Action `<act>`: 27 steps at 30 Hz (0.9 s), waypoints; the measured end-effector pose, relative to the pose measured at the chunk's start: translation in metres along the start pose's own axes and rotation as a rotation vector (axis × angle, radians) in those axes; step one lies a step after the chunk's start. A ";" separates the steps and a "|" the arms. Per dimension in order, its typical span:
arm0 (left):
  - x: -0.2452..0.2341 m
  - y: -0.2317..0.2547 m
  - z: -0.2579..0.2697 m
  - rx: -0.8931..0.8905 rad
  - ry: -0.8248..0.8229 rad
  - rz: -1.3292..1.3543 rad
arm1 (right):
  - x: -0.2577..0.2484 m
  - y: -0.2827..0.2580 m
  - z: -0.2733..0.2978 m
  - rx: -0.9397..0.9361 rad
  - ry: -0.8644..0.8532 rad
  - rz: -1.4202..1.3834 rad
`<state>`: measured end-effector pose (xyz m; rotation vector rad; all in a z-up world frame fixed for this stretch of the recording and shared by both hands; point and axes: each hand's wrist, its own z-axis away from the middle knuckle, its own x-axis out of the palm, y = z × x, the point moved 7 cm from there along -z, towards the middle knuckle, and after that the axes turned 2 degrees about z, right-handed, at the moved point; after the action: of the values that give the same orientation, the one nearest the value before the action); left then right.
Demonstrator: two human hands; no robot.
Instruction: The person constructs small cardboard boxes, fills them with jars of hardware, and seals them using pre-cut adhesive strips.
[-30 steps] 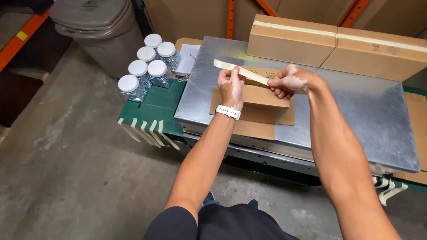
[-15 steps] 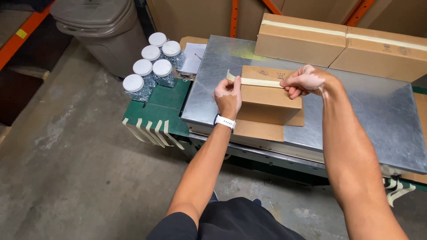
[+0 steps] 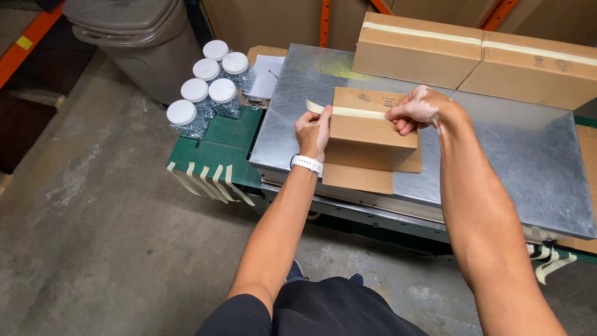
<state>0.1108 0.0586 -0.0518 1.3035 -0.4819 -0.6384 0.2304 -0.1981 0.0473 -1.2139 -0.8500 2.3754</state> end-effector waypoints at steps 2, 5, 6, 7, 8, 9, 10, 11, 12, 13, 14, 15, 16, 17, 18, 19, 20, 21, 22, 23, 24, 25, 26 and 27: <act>0.000 -0.023 -0.007 -0.107 -0.043 0.063 | 0.001 0.001 -0.001 0.000 0.005 0.002; -0.014 -0.055 -0.009 -0.187 -0.084 0.139 | 0.005 0.002 0.000 -0.004 0.004 -0.007; -0.021 -0.038 0.004 -0.173 -0.097 0.108 | 0.004 0.002 0.000 -0.006 0.004 -0.020; -0.029 -0.021 0.017 -0.158 -0.110 0.077 | 0.004 0.002 -0.001 -0.009 0.004 -0.032; -0.027 -0.013 0.011 -0.164 -0.114 0.073 | 0.003 0.000 0.001 -0.001 0.003 -0.035; -0.033 0.018 0.004 0.173 0.016 -0.092 | 0.003 -0.003 0.004 -0.004 -0.002 -0.009; -0.036 0.050 0.004 0.512 0.147 -0.253 | 0.001 -0.008 0.005 -0.010 -0.007 0.018; -0.029 0.060 0.003 0.508 0.143 -0.254 | 0.002 -0.007 0.007 -0.005 -0.008 0.017; -0.009 0.075 0.001 0.577 -0.046 -0.192 | 0.001 -0.008 0.009 -0.012 -0.006 0.010; 0.009 0.089 0.003 0.641 -0.237 -0.128 | 0.000 -0.010 0.011 -0.019 -0.005 0.002; 0.020 0.073 -0.020 0.634 -0.241 -0.129 | 0.003 -0.006 0.010 -0.011 -0.007 0.002; 0.049 0.050 -0.037 0.585 -0.519 -0.214 | 0.004 -0.002 0.009 -0.008 -0.007 -0.001; 0.080 0.032 -0.055 0.541 -0.794 -0.294 | -0.002 -0.004 0.004 -0.015 0.005 -0.001; 0.070 0.041 -0.039 0.549 -0.797 -0.291 | -0.002 -0.005 0.005 -0.016 0.012 0.001; 0.062 0.049 -0.023 0.429 -0.840 -0.090 | -0.001 -0.003 0.007 -0.017 0.000 -0.013; 0.054 0.055 -0.008 0.304 -0.877 0.109 | -0.001 -0.001 0.009 -0.019 -0.012 -0.027; 0.056 0.057 -0.008 0.301 -0.891 0.109 | -0.003 -0.001 0.010 -0.009 -0.004 -0.032; 0.058 0.057 -0.009 0.272 -0.897 0.168 | -0.005 -0.002 0.011 -0.024 -0.007 -0.054; 0.055 0.055 -0.009 0.239 -0.895 0.227 | -0.003 -0.004 0.013 -0.039 -0.018 -0.072; 0.053 0.052 -0.001 0.231 -0.900 0.230 | -0.006 0.004 0.017 -0.030 -0.018 -0.072; 0.051 0.055 0.000 0.173 -0.888 0.265 | -0.015 0.003 0.018 -0.059 -0.007 -0.024; 0.050 0.057 0.000 0.115 -0.876 0.300 | -0.024 0.002 0.018 -0.088 0.004 0.023; 0.052 0.055 -0.002 0.115 -0.881 0.301 | -0.031 0.017 0.015 -0.086 0.008 0.023; 0.054 0.050 -0.006 0.071 -0.873 0.318 | -0.039 0.032 0.012 -0.098 0.023 -0.001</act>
<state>0.1623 0.0334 -0.0056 0.9290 -1.4021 -0.9085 0.2424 -0.2474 0.0560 -1.2751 -0.9695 2.3384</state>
